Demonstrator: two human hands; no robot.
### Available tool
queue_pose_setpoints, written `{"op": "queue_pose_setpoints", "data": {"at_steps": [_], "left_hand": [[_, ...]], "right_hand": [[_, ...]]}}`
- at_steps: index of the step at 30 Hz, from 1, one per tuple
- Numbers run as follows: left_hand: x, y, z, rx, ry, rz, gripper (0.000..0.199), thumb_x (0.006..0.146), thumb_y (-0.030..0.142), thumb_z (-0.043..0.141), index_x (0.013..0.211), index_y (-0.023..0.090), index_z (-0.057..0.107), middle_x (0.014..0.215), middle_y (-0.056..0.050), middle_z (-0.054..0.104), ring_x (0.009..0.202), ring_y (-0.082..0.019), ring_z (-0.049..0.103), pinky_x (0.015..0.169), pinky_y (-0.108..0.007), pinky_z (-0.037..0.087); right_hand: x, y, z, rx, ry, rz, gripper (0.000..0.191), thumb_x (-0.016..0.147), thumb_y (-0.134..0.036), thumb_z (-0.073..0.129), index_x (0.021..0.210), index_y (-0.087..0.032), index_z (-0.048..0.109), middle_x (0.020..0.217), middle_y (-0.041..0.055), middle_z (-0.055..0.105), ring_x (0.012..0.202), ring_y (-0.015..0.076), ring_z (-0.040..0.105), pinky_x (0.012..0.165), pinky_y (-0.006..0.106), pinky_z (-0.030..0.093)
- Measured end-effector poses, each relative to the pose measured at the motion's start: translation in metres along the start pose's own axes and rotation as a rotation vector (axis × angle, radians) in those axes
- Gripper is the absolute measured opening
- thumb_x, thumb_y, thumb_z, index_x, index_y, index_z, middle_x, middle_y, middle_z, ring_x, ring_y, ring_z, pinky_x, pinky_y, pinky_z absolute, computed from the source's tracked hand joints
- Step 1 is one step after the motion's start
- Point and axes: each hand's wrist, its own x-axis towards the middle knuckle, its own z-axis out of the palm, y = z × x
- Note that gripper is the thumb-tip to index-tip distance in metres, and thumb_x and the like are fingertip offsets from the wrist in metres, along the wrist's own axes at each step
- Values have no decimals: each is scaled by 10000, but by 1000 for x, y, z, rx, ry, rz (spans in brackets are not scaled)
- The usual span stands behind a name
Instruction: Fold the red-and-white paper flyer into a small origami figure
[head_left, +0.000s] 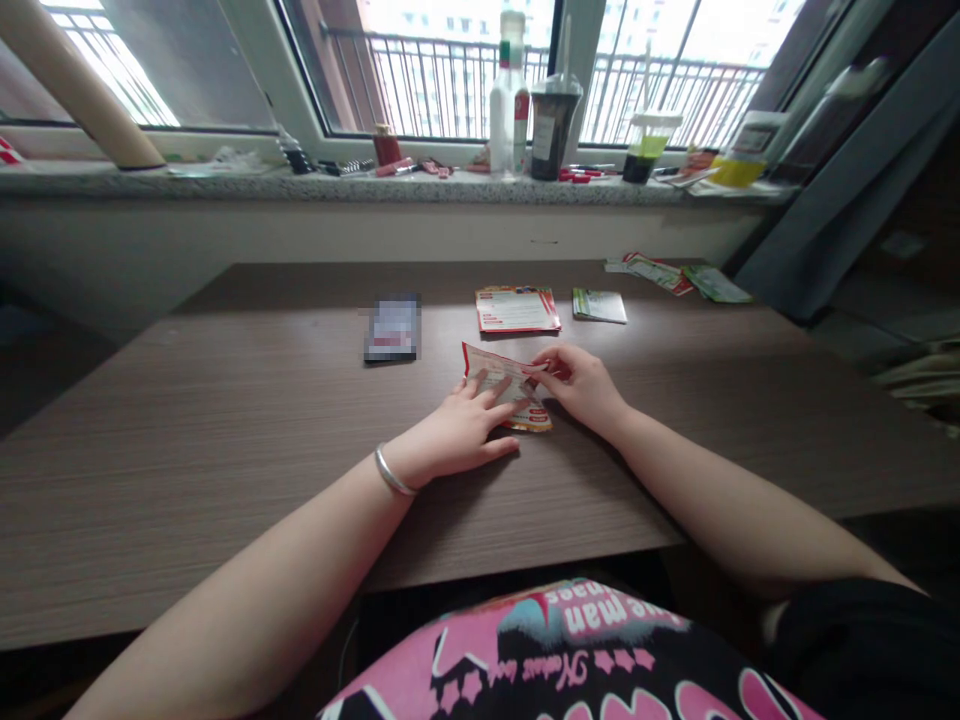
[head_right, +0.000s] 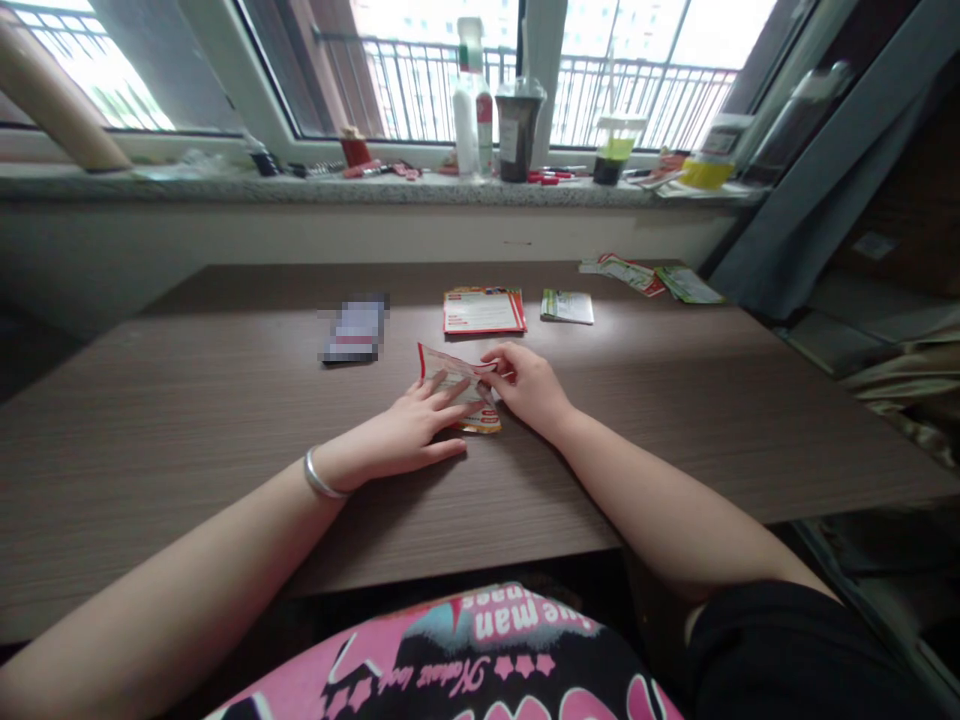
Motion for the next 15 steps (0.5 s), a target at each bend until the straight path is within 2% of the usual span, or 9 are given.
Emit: {"op": "queue_pose_setpoints", "data": {"at_steps": [7, 12, 15], "left_hand": [[-4, 4, -8, 31, -32, -111, 620, 902, 581, 478, 1449, 294, 416, 1593, -127, 214, 1449, -402, 184, 1152, -536, 229], [-5, 2, -1, 32, -36, -252, 669, 886, 625, 460, 1458, 285, 393, 1579, -181, 225, 1439, -442, 192, 1101, -638, 234], [-5, 0, 5, 30, -10, -278, 703, 891, 628, 440, 1458, 215, 391, 1556, -223, 260, 1437, -433, 208, 1094, -652, 231]], "right_hand": [[-4, -4, -9, -41, -28, 20, 114, 843, -310, 658, 839, -197, 639, 801, 27, 675, 687, 152, 642, 671, 305, 535], [-5, -6, -14, -75, -58, 15, 117, 843, -308, 656, 817, -196, 635, 833, 33, 676, 721, 153, 650, 679, 300, 553], [-5, -5, -15, -87, -63, -3, 120, 843, -312, 656, 816, -198, 634, 836, 31, 674, 721, 150, 645, 679, 301, 556]]}}
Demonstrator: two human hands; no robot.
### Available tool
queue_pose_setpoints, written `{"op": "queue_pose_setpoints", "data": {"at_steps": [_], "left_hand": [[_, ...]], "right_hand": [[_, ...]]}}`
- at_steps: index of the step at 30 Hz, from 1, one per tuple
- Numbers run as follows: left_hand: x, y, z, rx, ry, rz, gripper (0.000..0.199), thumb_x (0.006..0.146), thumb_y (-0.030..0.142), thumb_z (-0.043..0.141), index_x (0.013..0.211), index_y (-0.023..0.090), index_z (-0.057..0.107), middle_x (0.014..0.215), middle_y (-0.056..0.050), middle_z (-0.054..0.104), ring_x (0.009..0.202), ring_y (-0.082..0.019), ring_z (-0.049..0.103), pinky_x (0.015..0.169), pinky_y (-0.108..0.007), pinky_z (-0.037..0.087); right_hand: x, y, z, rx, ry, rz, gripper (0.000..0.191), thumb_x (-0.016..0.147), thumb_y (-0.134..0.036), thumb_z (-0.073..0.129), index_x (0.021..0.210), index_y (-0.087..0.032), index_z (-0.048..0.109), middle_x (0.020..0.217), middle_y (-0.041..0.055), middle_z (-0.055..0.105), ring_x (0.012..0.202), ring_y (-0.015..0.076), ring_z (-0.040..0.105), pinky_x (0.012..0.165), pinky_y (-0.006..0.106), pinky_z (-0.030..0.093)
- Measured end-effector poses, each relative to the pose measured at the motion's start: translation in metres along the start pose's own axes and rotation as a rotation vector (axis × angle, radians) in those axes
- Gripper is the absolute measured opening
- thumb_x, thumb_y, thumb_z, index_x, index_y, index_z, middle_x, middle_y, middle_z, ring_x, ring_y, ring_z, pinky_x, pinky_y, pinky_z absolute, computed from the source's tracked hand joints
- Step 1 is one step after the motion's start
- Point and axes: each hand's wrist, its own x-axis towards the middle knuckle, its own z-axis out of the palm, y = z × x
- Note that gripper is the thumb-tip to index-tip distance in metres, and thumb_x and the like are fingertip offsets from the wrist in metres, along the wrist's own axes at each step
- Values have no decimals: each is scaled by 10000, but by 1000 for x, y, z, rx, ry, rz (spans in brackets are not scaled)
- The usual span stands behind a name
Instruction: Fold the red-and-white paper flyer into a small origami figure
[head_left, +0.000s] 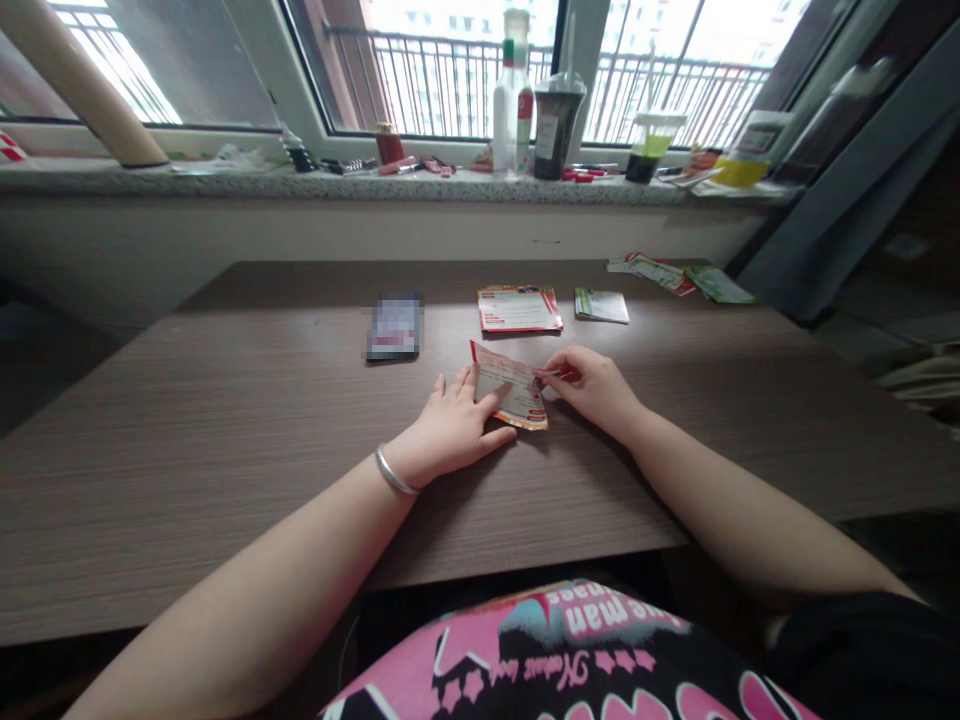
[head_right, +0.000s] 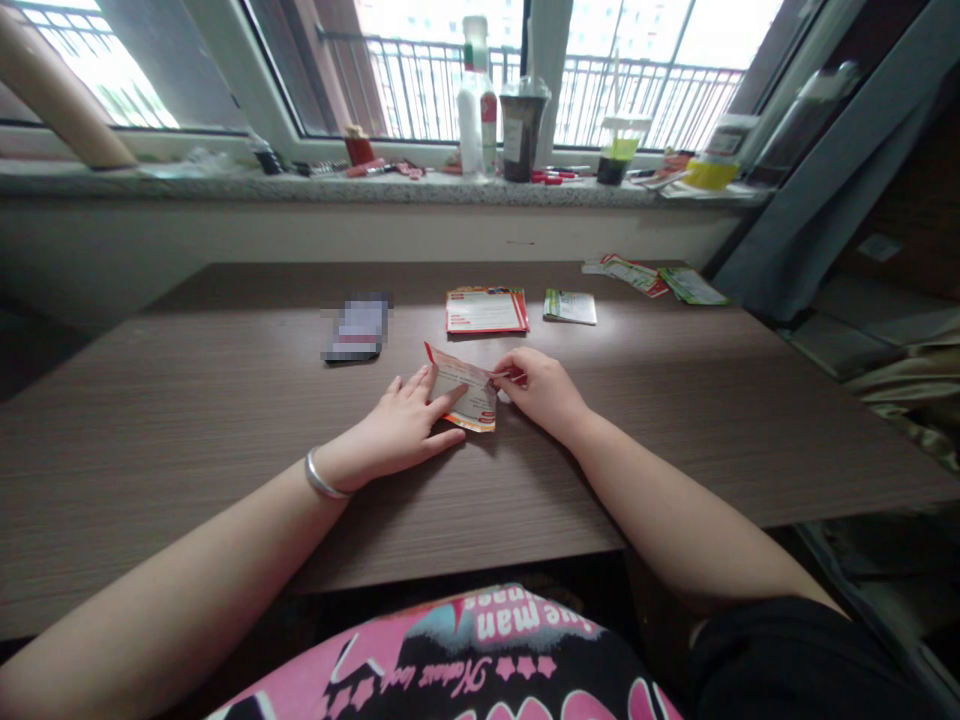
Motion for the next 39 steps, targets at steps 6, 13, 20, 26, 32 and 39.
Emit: {"op": "queue_pose_setpoints", "data": {"at_steps": [6, 13, 20, 26, 32, 39], "left_hand": [[4, -5, 10, -117, 104, -44, 989, 819, 698, 495, 1514, 69, 177, 1532, -299, 248, 1445, -406, 206, 1120, -605, 236], [9, -8, 16, -157, 397, 44, 1221, 700, 592, 733, 1523, 96, -21, 1575, -284, 103, 1476, -382, 85, 1165, -547, 217], [10, -3, 3, 8, 512, 168, 1240, 679, 523, 788, 1531, 145, -30, 1529, -214, 323, 1476, -377, 100, 1192, -582, 64], [10, -3, -4, 35, 495, 269, 1175, 724, 543, 742, 1531, 163, -22, 1478, -195, 420, 1434, -343, 282, 1200, -572, 44], [8, 2, -9, -33, 498, 284, 999, 814, 466, 675, 1533, 173, 46, 1423, -163, 492, 1339, -305, 441, 1203, -571, 29], [7, 2, -13, -53, 497, 249, 849, 845, 331, 617, 1523, 153, 137, 1236, -125, 617, 1172, -258, 578, 1204, -548, 85]], "right_hand": [[1, 3, 3, -3, 44, 28, 190, 837, -389, 660, 849, -202, 630, 756, 14, 671, 603, 130, 597, 594, 288, 518], [0, 3, 6, 0, 49, 23, 138, 840, -339, 655, 881, -213, 618, 758, 1, 662, 605, 129, 585, 587, 284, 501], [-2, -4, 4, 11, 26, -54, 133, 853, -340, 646, 920, -225, 641, 882, 20, 692, 703, 139, 638, 668, 292, 548], [-2, -12, 5, 82, 107, 1, 140, 831, -333, 662, 901, -218, 626, 802, 14, 678, 626, 132, 610, 612, 289, 539], [-2, -9, 7, 174, 134, 77, 204, 804, -389, 680, 871, -211, 606, 738, 8, 651, 614, 141, 601, 572, 285, 535], [-5, -16, 7, 233, 86, 21, 203, 814, -392, 690, 890, -218, 621, 821, 20, 682, 654, 140, 639, 611, 291, 561]]}}
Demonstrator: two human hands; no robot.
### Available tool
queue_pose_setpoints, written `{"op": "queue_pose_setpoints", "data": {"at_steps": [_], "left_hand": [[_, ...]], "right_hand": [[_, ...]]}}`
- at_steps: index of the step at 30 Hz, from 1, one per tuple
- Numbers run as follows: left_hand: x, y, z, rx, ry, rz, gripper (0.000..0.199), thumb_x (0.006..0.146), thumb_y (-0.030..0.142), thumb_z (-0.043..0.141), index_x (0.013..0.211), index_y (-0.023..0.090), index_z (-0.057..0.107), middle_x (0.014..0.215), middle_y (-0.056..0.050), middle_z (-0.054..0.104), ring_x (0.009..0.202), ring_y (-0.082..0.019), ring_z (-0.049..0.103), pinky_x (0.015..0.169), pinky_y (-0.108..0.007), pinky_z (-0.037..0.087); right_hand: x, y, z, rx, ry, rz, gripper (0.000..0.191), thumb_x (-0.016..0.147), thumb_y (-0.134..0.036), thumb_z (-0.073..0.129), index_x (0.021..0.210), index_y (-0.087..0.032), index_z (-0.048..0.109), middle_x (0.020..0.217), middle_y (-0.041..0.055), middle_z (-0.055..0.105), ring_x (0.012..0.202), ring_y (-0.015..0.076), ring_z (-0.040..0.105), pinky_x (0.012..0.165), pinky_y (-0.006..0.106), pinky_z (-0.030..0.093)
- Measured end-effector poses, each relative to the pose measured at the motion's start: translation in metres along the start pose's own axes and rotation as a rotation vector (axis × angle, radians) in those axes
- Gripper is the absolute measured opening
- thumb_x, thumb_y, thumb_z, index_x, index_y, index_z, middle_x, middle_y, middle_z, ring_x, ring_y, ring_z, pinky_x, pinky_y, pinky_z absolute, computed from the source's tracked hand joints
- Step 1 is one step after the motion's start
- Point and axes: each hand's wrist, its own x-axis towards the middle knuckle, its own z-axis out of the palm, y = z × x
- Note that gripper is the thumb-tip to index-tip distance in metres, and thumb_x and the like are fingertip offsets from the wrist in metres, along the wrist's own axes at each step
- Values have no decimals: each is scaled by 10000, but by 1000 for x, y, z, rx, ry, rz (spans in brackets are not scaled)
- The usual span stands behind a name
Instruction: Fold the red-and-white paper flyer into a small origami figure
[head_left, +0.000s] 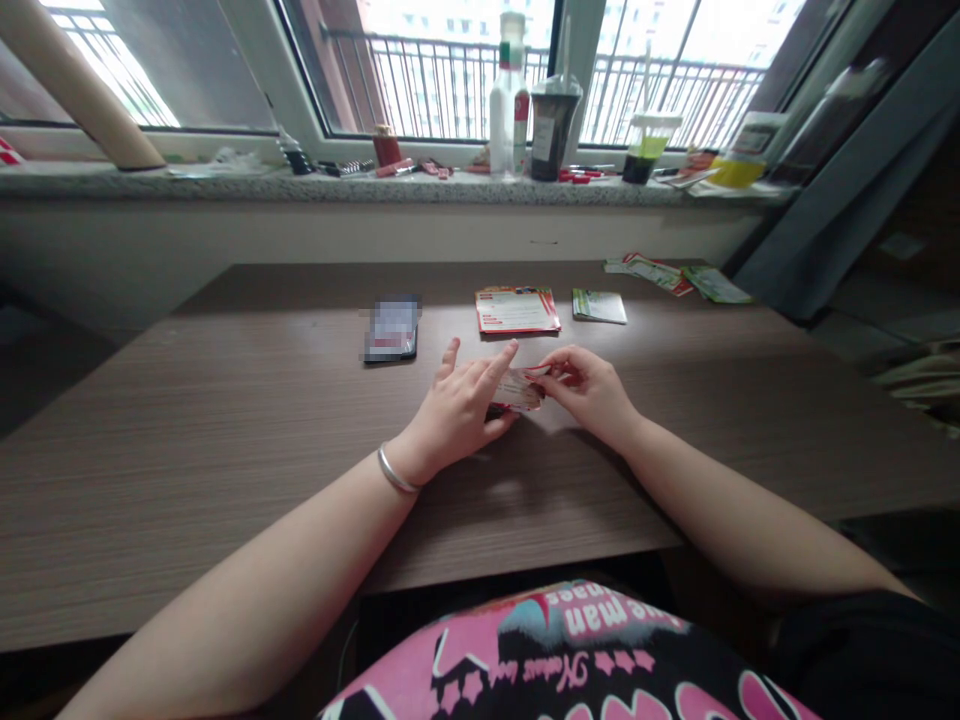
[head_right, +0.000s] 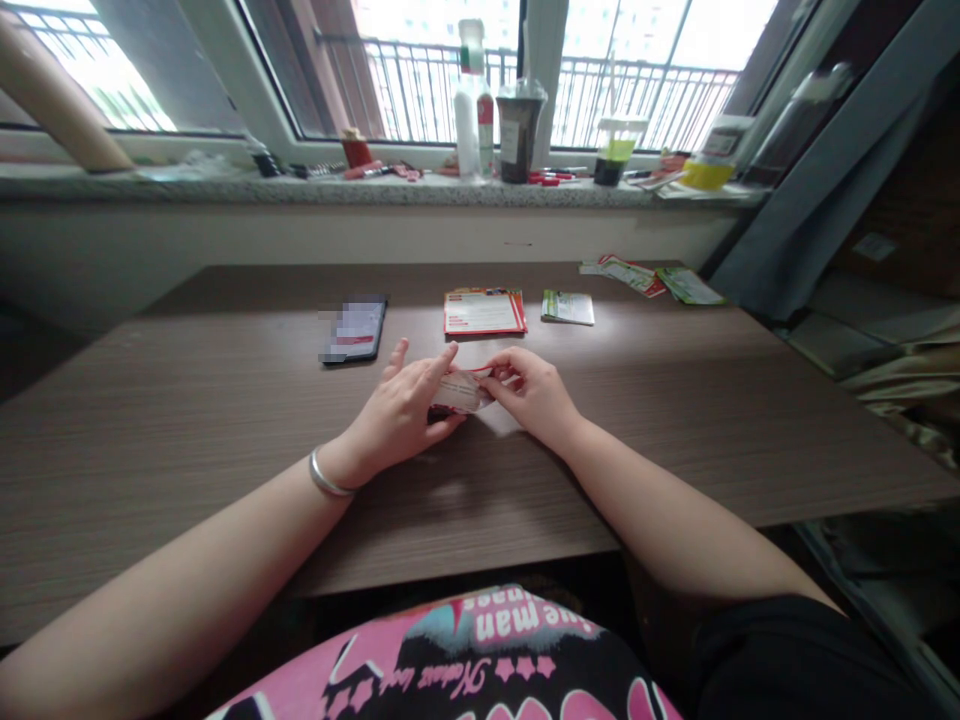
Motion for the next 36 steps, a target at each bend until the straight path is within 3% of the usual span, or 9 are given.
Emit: {"op": "queue_pose_setpoints", "data": {"at_steps": [6, 10, 15, 19, 26, 36], "left_hand": [[1, 1, -3, -42, 2, -54, 710, 831, 328, 645, 1455, 210, 330, 1155, -81, 671, 1077, -235, 629, 1188, -518, 163], [2, 3, -4, -134, 99, -124, 600, 826, 315, 665, 1374, 231, 435, 1129, -54, 700, 1034, -210, 648, 1161, -473, 241], [2, 1, -4, -182, 159, -182, 465, 829, 303, 660, 1268, 215, 535, 1131, -55, 697, 1025, -203, 647, 1152, -465, 254], [3, 0, -3, -181, 155, -176, 344, 841, 339, 649, 1157, 209, 606, 1053, -42, 707, 974, -191, 651, 1160, -460, 241], [4, 2, -5, -223, 139, -155, 193, 857, 362, 635, 969, 205, 640, 958, -27, 705, 922, -174, 645, 1162, -448, 255], [6, 1, -4, -356, 170, -109, 77, 878, 255, 619, 926, 215, 665, 951, -18, 728, 923, -159, 665, 1152, -471, 255]], "right_hand": [[-4, -9, 3, 136, -40, 29, 238, 796, -422, 709, 899, -228, 617, 825, 7, 688, 653, 140, 652, 616, 295, 573], [-5, -12, 1, 206, -37, 40, 250, 828, -427, 669, 964, -227, 610, 922, 36, 700, 790, 162, 677, 673, 297, 579], [-6, -15, -1, 79, -93, -6, 280, 782, -392, 716, 986, -227, 618, 983, 48, 688, 903, 186, 659, 686, 289, 570], [-5, -13, 2, -26, -117, -46, 217, 784, -345, 711, 954, -229, 641, 950, 31, 674, 876, 173, 642, 668, 277, 564], [-6, -16, 5, -97, -67, -156, 52, 834, -278, 667, 848, -229, 674, 836, 19, 649, 789, 145, 613, 631, 257, 547], [-7, -19, 5, -151, -6, -264, 38, 840, -242, 674, 813, -216, 671, 782, 15, 636, 737, 130, 602, 598, 247, 528]]}}
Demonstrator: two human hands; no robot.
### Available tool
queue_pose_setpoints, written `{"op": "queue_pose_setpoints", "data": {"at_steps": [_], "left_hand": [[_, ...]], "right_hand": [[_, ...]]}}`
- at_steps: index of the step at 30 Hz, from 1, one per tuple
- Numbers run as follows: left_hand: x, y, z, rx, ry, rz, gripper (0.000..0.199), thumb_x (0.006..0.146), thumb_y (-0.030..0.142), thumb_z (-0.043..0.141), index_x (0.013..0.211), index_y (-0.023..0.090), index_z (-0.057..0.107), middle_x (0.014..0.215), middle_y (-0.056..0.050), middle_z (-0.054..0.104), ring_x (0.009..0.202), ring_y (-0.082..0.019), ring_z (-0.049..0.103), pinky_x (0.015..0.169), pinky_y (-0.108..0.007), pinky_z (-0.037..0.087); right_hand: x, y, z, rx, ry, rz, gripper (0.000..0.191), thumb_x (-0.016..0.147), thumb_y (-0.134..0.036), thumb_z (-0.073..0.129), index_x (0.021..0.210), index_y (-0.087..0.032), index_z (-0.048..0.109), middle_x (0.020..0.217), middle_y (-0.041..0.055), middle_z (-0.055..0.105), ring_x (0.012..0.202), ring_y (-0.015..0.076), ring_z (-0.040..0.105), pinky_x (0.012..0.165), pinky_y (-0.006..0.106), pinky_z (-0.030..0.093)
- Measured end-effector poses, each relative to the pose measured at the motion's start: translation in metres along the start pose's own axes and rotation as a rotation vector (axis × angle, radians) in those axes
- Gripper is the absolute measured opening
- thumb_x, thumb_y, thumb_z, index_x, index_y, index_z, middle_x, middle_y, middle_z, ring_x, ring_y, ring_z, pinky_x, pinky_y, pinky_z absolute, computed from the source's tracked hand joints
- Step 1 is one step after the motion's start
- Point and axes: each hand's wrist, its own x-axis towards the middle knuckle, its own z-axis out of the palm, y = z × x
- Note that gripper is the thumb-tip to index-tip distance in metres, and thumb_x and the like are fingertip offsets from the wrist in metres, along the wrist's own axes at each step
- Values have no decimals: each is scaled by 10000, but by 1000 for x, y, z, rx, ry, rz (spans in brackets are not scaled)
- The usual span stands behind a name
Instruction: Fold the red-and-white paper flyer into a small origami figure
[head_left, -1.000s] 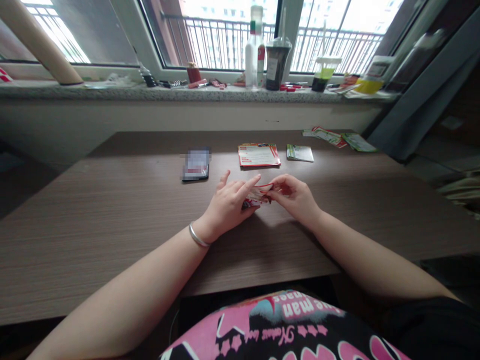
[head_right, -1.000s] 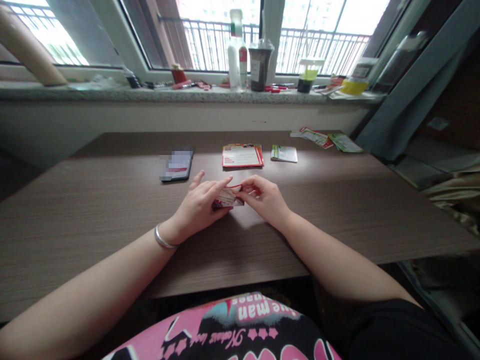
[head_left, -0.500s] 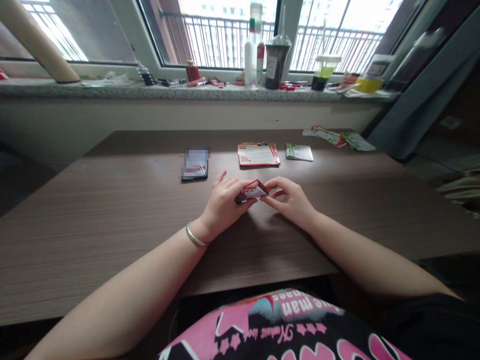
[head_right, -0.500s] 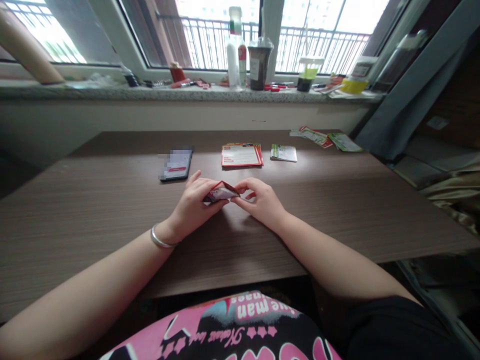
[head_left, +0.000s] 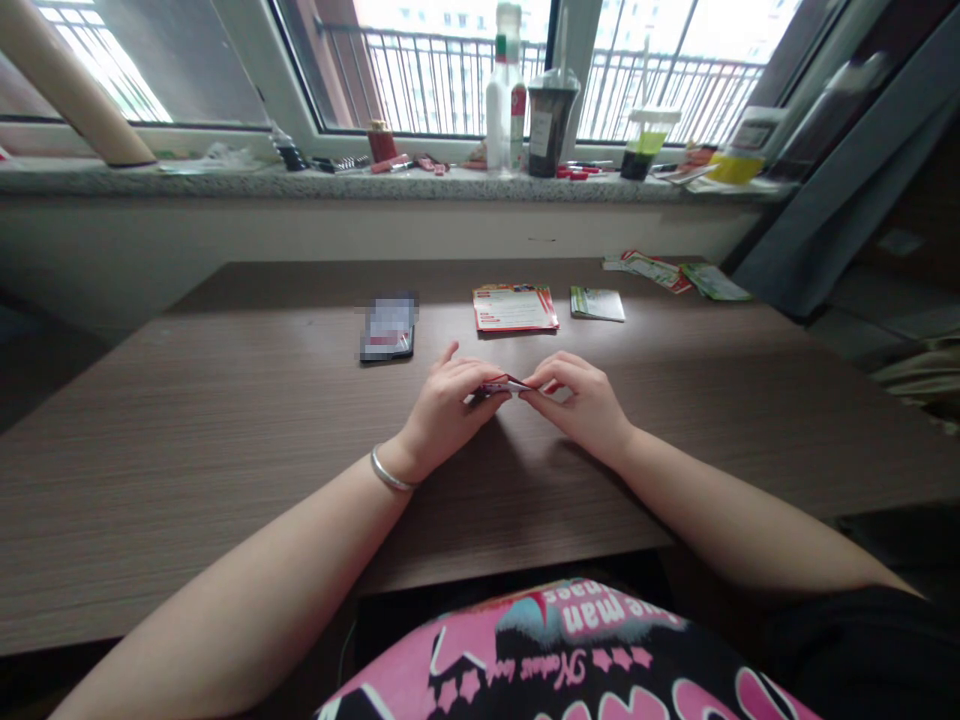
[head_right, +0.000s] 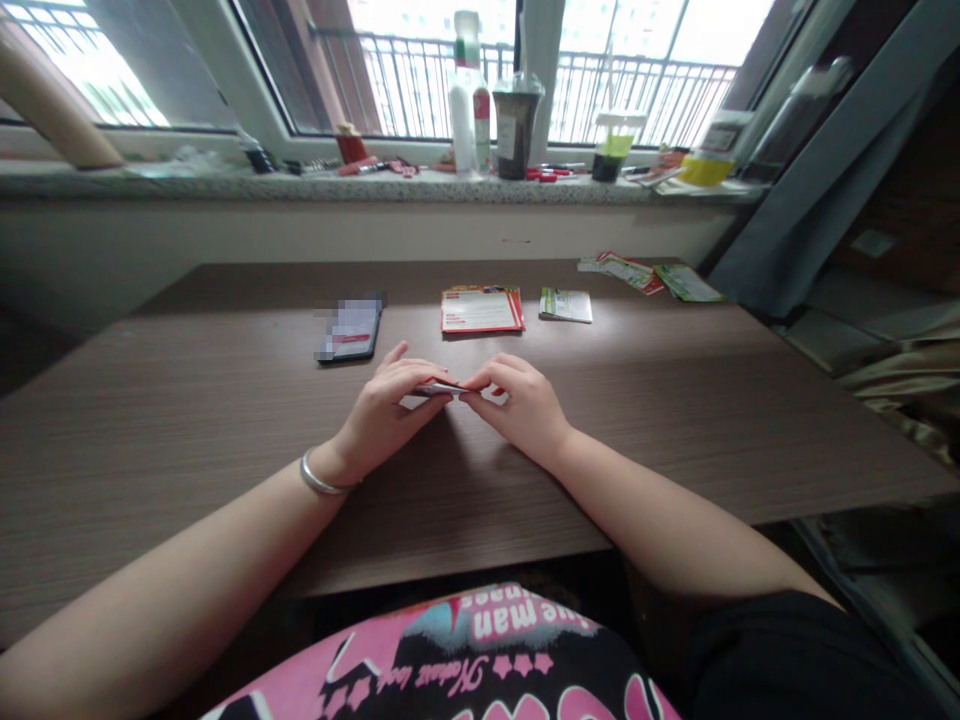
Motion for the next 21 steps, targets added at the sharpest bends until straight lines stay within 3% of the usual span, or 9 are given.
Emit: {"op": "queue_pose_setpoints", "data": {"at_steps": [7, 14, 21], "left_hand": [[-1, 0, 1, -26, 70, 65, 168, 855, 240, 657, 1023, 225, 645, 995, -17, 730, 932, -155, 674, 1156, -473, 260], [0, 3, -2, -19, 171, 129, 82, 858, 257, 670, 938, 238, 675, 948, 2, 743, 899, -144, 683, 1153, -457, 278], [1, 6, -3, -55, 186, 125, 14, 864, 241, 663, 867, 238, 676, 903, 22, 752, 870, -131, 692, 1150, -455, 285]], "right_hand": [[-1, 0, 0, -152, 22, 2, 66, 837, -229, 664, 772, -220, 658, 777, 15, 629, 737, 138, 594, 621, 260, 509], [0, -4, 0, -265, 29, -66, 78, 845, -227, 650, 767, -218, 656, 772, 17, 639, 759, 149, 594, 669, 277, 488], [0, -1, -1, -237, 31, -96, 67, 841, -225, 661, 775, -214, 663, 776, 24, 633, 760, 156, 588, 688, 296, 489]]}}
